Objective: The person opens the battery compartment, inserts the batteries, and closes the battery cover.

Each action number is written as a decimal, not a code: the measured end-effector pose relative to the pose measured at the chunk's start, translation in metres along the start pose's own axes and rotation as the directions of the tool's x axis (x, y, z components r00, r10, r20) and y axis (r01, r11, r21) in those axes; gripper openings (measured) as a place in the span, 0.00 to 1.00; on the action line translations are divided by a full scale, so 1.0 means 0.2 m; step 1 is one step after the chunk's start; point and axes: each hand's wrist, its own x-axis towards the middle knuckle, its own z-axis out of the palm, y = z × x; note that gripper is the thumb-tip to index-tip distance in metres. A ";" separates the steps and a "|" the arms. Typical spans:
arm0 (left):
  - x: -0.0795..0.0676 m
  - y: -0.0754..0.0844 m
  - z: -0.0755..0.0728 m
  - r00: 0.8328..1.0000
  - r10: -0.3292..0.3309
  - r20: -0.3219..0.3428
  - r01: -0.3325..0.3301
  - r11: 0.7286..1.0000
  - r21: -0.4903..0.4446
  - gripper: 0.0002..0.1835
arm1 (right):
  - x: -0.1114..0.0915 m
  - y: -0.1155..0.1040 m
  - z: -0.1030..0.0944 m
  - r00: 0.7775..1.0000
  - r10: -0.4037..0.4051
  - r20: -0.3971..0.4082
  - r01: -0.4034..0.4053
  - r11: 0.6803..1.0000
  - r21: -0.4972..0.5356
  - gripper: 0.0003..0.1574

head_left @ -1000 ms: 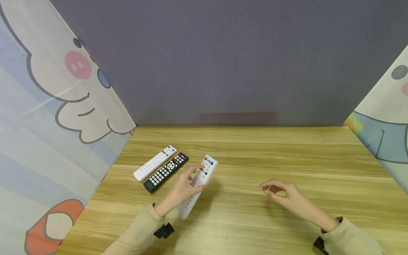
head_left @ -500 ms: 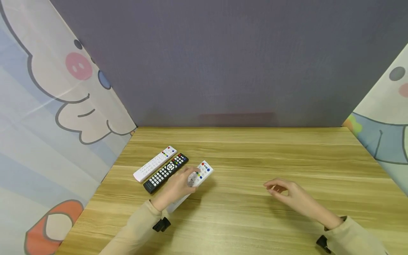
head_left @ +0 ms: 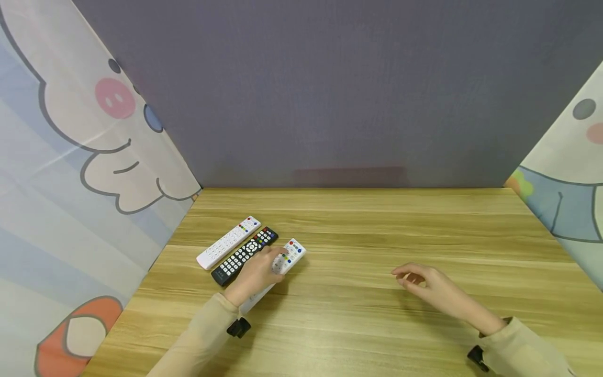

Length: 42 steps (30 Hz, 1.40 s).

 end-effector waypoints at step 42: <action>0.03 -0.11 0.07 0.998 -0.032 0.045 0.028 0.996 0.086 0.29 | -0.01 0.01 0.00 0.997 -0.027 -0.066 0.016 0.986 -0.165 0.12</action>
